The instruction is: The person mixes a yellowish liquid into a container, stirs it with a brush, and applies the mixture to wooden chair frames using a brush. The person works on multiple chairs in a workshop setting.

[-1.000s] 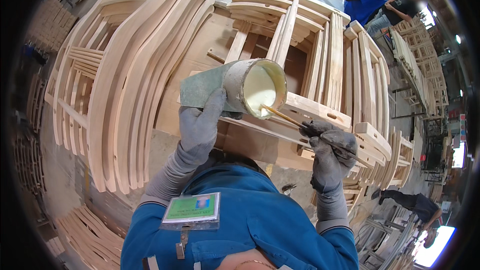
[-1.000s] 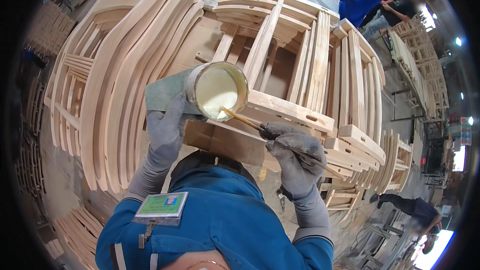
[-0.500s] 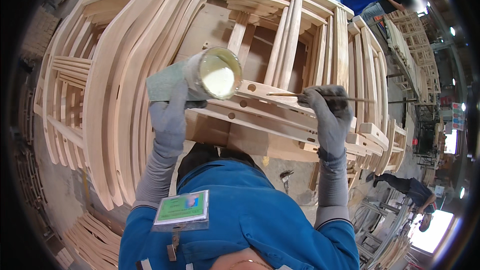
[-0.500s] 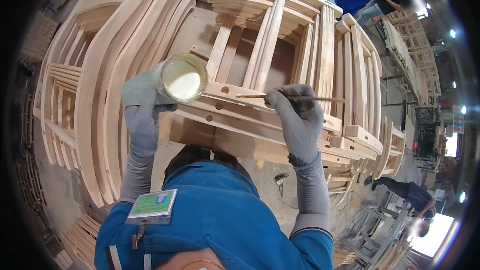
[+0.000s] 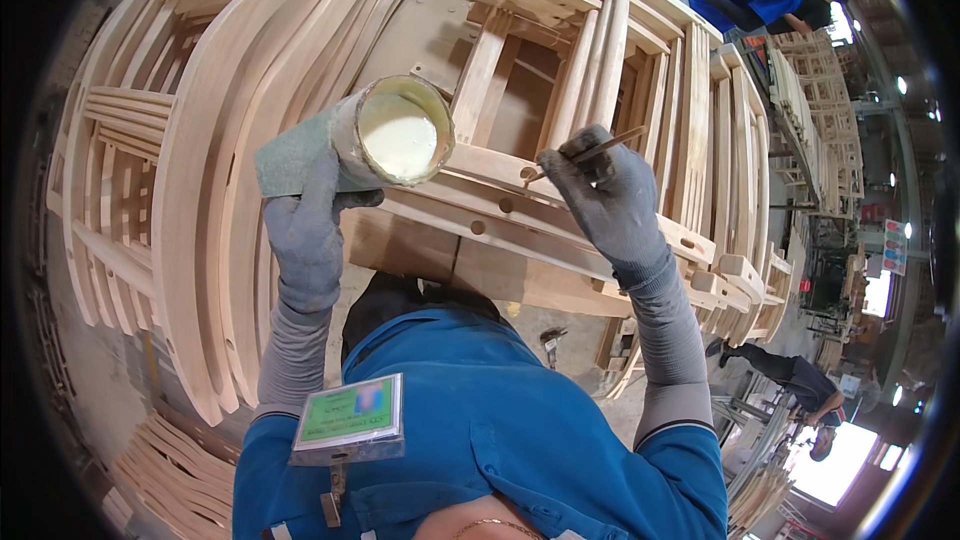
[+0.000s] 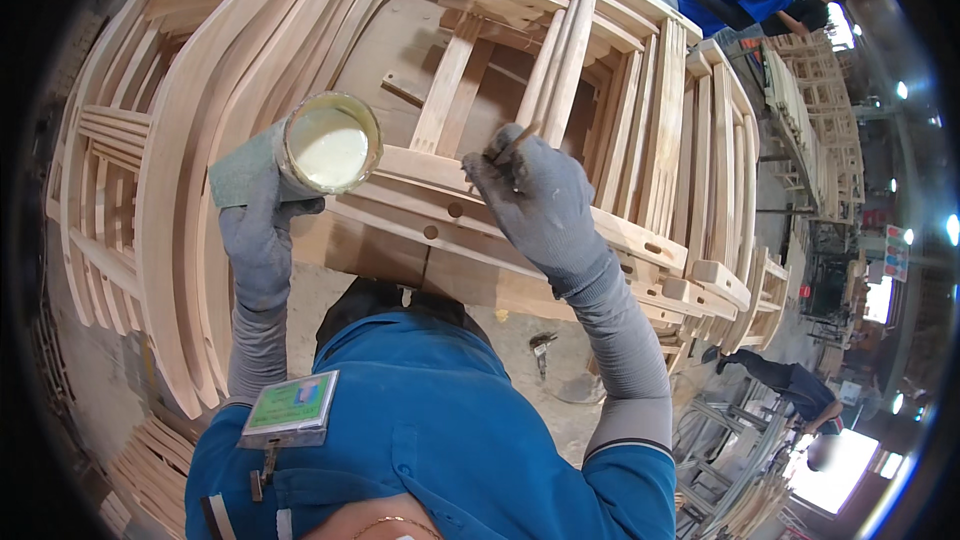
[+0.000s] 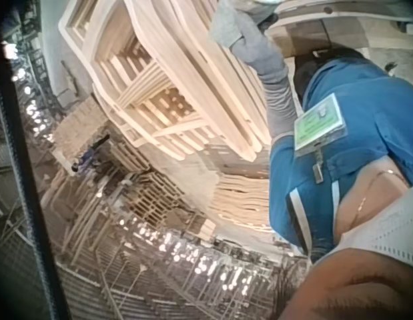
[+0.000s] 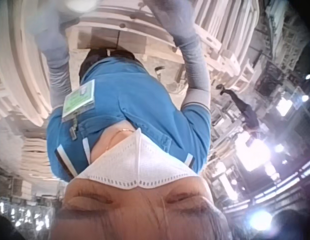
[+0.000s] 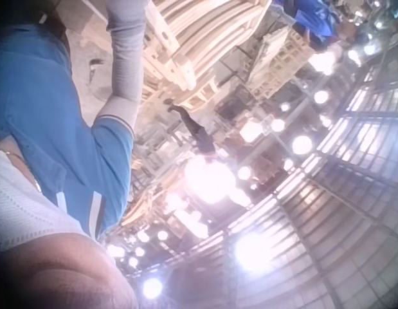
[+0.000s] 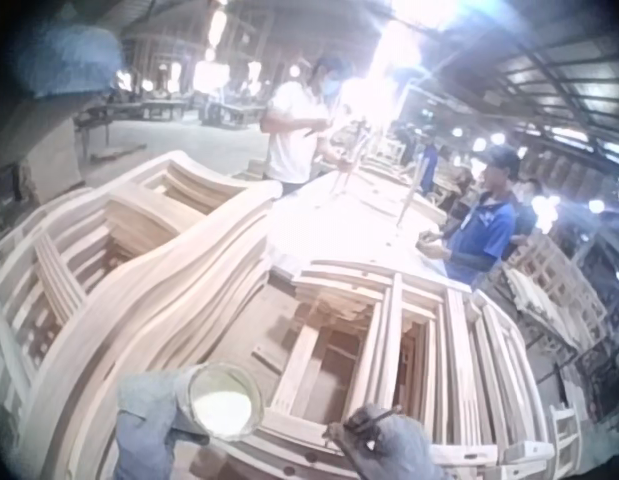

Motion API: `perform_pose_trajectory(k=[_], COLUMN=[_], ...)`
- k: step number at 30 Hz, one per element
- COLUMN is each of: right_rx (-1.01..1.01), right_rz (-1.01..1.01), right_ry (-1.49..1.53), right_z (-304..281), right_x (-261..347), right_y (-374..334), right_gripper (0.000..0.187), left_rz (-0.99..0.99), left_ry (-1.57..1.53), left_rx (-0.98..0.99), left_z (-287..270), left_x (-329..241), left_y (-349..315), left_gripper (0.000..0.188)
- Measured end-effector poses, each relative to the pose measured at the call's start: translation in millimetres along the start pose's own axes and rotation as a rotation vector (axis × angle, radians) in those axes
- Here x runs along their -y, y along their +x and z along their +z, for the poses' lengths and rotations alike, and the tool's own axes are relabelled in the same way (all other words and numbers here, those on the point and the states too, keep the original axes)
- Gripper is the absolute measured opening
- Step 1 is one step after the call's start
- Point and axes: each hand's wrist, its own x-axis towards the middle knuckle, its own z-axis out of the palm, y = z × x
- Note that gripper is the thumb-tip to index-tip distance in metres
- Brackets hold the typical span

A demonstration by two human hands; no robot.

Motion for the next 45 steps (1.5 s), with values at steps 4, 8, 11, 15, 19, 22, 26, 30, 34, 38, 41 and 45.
perform_pose_trajectory(k=[4, 8, 11, 15, 19, 22, 26, 30, 34, 38, 41, 45], right_rx=[-0.015, 0.014, 0.027, 0.001, 0.053, 0.032, 0.019, -0.086, -0.227, -0.247, -0.153, -0.342], right_rz=[0.007, -0.01, 0.013, 0.027, 0.012, 0.031, 0.01, 0.13, -0.021, -0.098, -0.213, -0.11], right_ry=[0.067, -0.057, -0.007, -0.073, -0.059, 0.062, 0.103, 0.672, 0.848, 0.631, 0.404, 0.845], right_z=[2.5, 0.2, 3.8, 1.0, -0.4, -0.2, -12.9, -40.9, -41.7, -31.8, -32.1, -26.8], right_x=[1.6, 5.6, 4.5, 3.0, 8.0, -2.2, -10.7, 21.0, 28.9, 21.6, 21.1, 25.1], right_y=[4.7, 4.5, 7.5, 9.2, 10.1, 11.5, 4.6, -11.7, -27.8, -33.0, -49.4, -60.4], right_gripper=[0.023, 0.023, 0.024, 0.025, 0.023, 0.021, 0.015, 0.012, 0.017, 0.018, 0.02, 0.02], left_rz=[0.009, 0.018, -0.007, -0.014, -0.002, -0.012, -0.015, -0.006, 0.022, 0.035, 0.021, 0.032], left_ry=[-0.012, 0.0, -0.027, -0.053, -0.042, -0.017, 0.036, 0.061, 0.131, 0.143, 0.166, 0.234], left_rx=[0.01, 0.039, 0.031, 0.038, 0.04, 0.058, 0.103, 0.149, 0.258, 0.293, 0.263, 0.28], left_z=[-4.5, -4.5, -3.6, -0.1, 2.6, 8.2, 13.9, 18.9, 31.2, 44.8, 49.0, 55.2], left_x=[2.4, 0.3, 2.9, 2.3, 2.3, -0.9, -3.5, -5.0, -10.9, -18.5, -13.8, -15.9], left_y=[0.7, 3.4, 4.4, 4.2, 4.0, 3.5, 0.6, -2.7, -5.7, -7.5, -7.1, -2.3], left_gripper=[0.031, 0.03, 0.029, 0.029, 0.029, 0.029, 0.031, 0.031, 0.029, 0.028, 0.027, 0.026])
